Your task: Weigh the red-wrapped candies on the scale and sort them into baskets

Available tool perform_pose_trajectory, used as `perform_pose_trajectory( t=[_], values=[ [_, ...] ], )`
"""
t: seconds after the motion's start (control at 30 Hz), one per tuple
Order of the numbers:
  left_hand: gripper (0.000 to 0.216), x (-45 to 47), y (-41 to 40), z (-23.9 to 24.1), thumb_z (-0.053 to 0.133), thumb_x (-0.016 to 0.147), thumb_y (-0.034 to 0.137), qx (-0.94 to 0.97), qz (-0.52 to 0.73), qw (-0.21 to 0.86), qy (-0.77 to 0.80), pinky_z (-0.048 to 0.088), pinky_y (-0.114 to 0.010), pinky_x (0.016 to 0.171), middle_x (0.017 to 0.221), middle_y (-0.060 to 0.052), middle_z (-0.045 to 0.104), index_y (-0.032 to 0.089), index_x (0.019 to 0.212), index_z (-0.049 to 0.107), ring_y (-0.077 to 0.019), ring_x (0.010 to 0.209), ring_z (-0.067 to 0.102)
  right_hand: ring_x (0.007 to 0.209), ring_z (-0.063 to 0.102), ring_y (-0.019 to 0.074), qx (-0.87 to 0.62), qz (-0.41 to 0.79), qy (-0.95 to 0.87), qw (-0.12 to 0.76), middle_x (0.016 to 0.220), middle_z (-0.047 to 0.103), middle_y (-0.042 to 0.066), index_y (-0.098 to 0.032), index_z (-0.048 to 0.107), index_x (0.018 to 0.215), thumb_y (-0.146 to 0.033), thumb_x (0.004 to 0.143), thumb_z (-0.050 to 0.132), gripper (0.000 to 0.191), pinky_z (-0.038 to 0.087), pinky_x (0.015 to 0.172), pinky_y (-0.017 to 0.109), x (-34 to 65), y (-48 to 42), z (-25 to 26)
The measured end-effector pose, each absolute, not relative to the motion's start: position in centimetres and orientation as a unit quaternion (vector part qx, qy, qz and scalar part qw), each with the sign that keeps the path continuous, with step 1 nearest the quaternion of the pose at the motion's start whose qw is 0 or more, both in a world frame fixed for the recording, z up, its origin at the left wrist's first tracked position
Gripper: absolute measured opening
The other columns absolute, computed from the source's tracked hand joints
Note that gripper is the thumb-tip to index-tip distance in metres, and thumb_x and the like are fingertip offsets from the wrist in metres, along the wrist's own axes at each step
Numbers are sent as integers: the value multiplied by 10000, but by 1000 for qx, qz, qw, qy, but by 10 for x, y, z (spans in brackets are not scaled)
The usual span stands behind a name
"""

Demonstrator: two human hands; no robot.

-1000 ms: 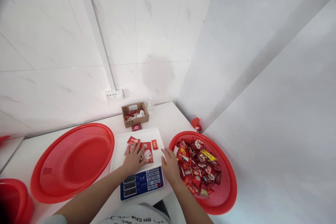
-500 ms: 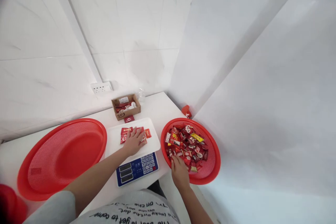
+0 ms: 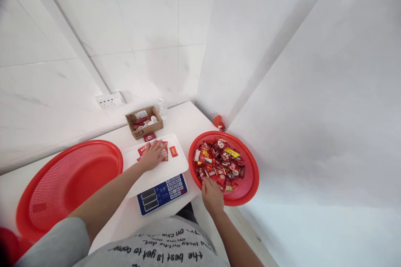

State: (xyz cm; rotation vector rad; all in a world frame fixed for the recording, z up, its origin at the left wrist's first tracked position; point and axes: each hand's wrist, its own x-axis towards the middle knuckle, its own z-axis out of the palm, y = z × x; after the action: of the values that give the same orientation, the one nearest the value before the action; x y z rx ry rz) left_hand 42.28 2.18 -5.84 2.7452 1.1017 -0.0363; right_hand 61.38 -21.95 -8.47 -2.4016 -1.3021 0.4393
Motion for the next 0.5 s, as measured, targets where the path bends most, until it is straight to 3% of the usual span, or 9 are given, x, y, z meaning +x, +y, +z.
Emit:
perform_pose_trajectory(
  t=[0.17, 0.5],
  values=[
    [589, 402, 30, -63, 293, 879, 512, 865, -28, 127, 484, 170, -527, 1047, 1472, -111, 237, 212, 1386, 300, -324, 1351, 143, 1074, 535, 190, -859, 146, -458, 177, 1158, 607, 74, -187, 589, 1121, -286, 873, 267, 418, 415, 912, 321, 612, -219, -82],
    [557, 415, -45, -78, 334, 887, 443, 817, 54, 192, 541, 219, -510, 1046, 1497, -106, 148, 223, 1394, 272, -295, 1363, 123, 1067, 548, 204, -866, 152, -449, 159, 1158, 613, 71, -192, 594, 1097, -293, 862, 284, 403, 436, 868, 320, 615, -219, -91]
  ],
)
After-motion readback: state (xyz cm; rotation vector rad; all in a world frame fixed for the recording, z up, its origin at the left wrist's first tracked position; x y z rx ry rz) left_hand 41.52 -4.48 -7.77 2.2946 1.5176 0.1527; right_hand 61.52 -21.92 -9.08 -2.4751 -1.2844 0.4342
